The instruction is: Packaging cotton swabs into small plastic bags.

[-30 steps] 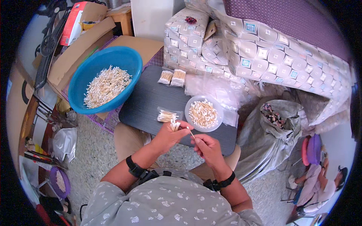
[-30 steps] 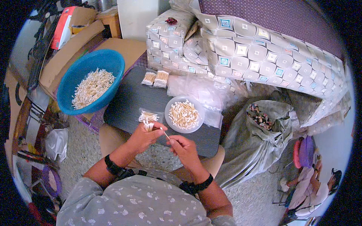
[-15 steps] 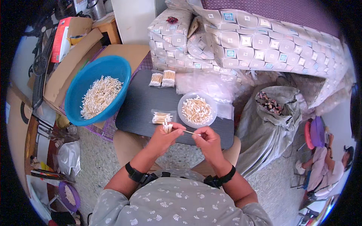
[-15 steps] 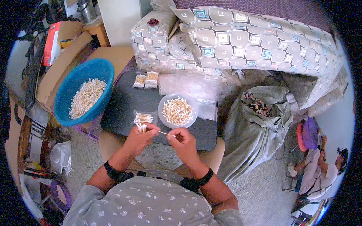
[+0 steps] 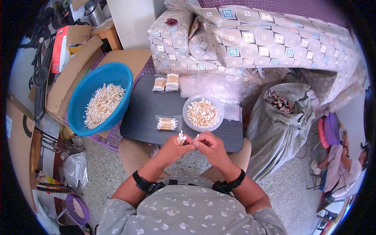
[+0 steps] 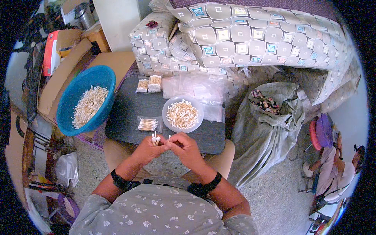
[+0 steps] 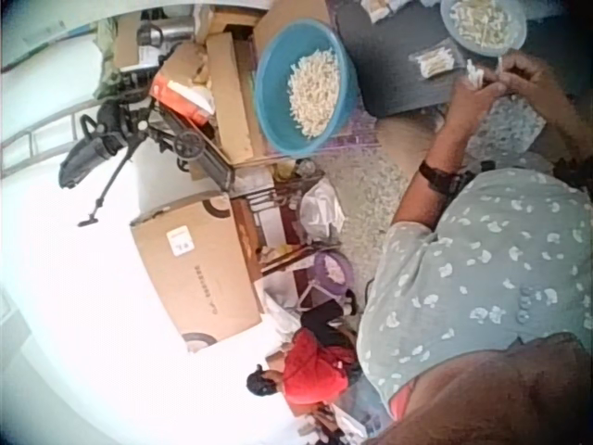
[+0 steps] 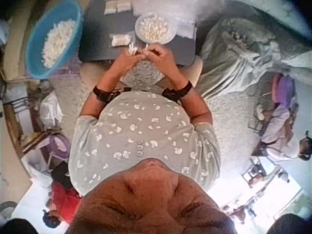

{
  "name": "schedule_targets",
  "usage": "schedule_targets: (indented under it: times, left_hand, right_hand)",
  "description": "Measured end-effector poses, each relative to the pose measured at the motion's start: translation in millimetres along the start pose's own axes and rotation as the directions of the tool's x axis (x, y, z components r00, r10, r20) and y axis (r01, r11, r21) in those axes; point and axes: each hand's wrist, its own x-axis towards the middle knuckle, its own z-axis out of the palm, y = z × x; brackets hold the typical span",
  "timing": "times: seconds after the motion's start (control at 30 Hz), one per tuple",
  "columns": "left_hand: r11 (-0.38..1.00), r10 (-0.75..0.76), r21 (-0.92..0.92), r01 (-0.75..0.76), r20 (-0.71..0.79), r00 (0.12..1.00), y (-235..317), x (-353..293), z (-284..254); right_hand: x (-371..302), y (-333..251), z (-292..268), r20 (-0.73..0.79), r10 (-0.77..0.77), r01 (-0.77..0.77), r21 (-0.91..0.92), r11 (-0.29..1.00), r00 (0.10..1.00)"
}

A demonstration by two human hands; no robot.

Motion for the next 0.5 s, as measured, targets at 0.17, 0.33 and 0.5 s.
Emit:
schedule_targets:
  times: [0.17, 0.33, 0.5]
  left_hand:
    - [0.999, 0.001, -0.037, -0.008, -0.184, 0.983, 10.9, -0.5, -1.1]
    - [0.988, -0.015, -0.156, -0.002, -0.107, 0.994, 4.3, 2.5, -1.7]
    - [0.976, -0.012, -0.219, -0.008, -0.092, 0.996, 1.1, 3.4, -1.1]
  right_hand:
    - [-1.2, -7.1, -0.6, -0.002, 0.073, -0.073, -0.157, 0.985, 0.997]
    - [-2.3, -9.4, 4.7, 0.038, 0.152, -0.142, -0.204, 0.969, 0.988]
    - [-2.0, -2.4, 4.9, 0.023, 0.147, -0.141, -0.183, 0.973, 0.989]
